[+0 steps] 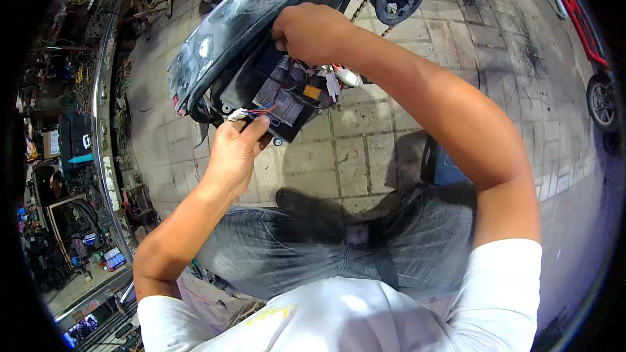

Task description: The person removes the seat of an electric scooter to access the internal battery and wiring. They then proceed to disconnect and reconnect various electrical connectors within the compartment, organizing the wires before placing the seat back onto the frame.

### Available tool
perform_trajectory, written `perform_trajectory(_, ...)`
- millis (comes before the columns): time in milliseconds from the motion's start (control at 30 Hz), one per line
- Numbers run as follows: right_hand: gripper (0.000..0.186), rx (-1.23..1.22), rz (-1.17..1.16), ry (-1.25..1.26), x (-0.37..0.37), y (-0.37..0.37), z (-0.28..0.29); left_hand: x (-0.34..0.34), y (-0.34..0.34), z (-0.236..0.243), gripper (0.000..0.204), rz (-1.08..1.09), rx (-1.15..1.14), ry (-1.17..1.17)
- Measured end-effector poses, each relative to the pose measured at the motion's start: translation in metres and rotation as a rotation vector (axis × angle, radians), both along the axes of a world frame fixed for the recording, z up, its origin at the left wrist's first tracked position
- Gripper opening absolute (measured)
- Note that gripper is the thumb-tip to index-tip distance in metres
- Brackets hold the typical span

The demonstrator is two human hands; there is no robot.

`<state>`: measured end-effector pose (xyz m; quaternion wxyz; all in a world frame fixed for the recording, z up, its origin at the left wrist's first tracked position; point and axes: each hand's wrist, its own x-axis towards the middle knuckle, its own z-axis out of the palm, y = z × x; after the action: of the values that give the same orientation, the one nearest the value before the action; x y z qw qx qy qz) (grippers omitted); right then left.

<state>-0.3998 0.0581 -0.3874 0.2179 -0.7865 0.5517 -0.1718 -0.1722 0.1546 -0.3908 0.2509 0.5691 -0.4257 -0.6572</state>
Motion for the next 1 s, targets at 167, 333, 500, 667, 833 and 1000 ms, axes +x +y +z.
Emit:
perform_trajectory(167,0.025,0.003,0.06,-0.129,-0.002,-0.002,-0.007,0.0,0.003,0.001,0.019,-0.006,-0.024,-0.005)
perform_trajectory(333,0.047,-0.052,0.101,-0.003,0.009,0.016,0.007,-0.001,0.002,0.001,0.017,-0.043,-0.03,-0.076)
perform_trajectory(500,0.058,-0.081,-0.033,0.265,0.033,0.032,0.022,0.001,0.002,0.006,0.022,-0.095,-0.127,-0.02)
perform_trajectory(667,0.052,-0.105,0.006,0.168,0.011,0.037,0.02,0.011,0.001,-0.006,0.021,-0.117,-0.072,-0.043)
perform_trajectory(833,0.054,-0.075,0.069,-0.068,-0.019,0.041,0.022,0.007,-0.005,0.0,0.011,-0.123,0.015,-0.109)
perform_trajectory(1000,0.039,-0.265,-0.066,-0.061,-0.009,0.05,0.025,0.008,-0.005,-0.006,0.014,-0.113,-0.041,-0.102)
